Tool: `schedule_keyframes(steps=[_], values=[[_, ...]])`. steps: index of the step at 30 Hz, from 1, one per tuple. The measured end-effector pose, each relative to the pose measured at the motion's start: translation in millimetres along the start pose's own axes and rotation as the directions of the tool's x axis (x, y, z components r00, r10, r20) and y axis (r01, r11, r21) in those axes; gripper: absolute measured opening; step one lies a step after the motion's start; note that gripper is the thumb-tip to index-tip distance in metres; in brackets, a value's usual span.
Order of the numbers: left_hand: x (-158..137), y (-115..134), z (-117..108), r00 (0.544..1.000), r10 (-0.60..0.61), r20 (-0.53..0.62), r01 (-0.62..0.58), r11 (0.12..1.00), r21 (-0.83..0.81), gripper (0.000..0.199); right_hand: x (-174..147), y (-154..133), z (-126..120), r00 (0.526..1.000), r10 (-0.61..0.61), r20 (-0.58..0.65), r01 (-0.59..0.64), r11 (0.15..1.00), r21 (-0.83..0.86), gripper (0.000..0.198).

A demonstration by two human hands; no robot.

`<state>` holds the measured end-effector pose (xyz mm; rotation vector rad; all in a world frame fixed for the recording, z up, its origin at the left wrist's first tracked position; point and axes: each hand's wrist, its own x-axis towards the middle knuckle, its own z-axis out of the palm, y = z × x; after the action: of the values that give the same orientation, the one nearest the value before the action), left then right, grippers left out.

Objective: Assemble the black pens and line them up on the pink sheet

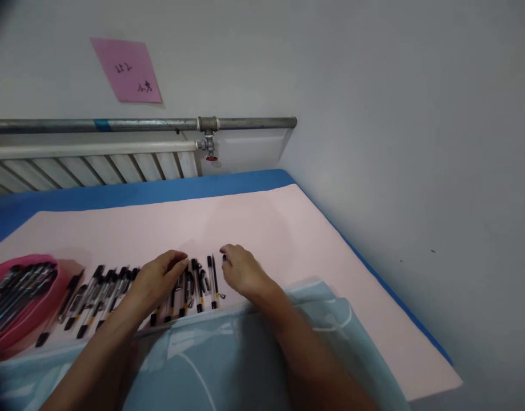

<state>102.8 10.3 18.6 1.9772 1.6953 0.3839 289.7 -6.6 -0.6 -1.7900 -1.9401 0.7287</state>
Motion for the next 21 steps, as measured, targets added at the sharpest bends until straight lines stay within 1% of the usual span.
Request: schedule_keyframes(steps=[5,10,12,15,21], values=[[0,0,0,1.000,-0.010,-0.002,0.010,1.000,-0.012,0.030,-1,1,4,0.997,-0.059,0.040,0.061,0.996,-0.064,0.026],[1,-1,0,1.000,0.006,-0.005,-0.006,1.000,-0.007,0.030,1,2,13,0.993,-0.120,-0.011,0.118,0.984,-0.130,0.021],[1,-1,1,1.000,0.002,-0.006,-0.002,1.000,-0.005,0.030,1,1,14,0.993,-0.116,-0.015,0.112,0.982,-0.149,0.019],[1,-1,1,1.000,0.005,-0.007,-0.005,1.000,-0.002,0.030,0,1,14,0.995,-0.100,0.012,0.101,0.986,-0.132,0.017],[2,-2,1,1.000,0.003,-0.008,-0.003,1.000,-0.002,0.031,-2,0,14,0.998,-0.040,0.049,0.045,0.994,-0.100,0.021]])
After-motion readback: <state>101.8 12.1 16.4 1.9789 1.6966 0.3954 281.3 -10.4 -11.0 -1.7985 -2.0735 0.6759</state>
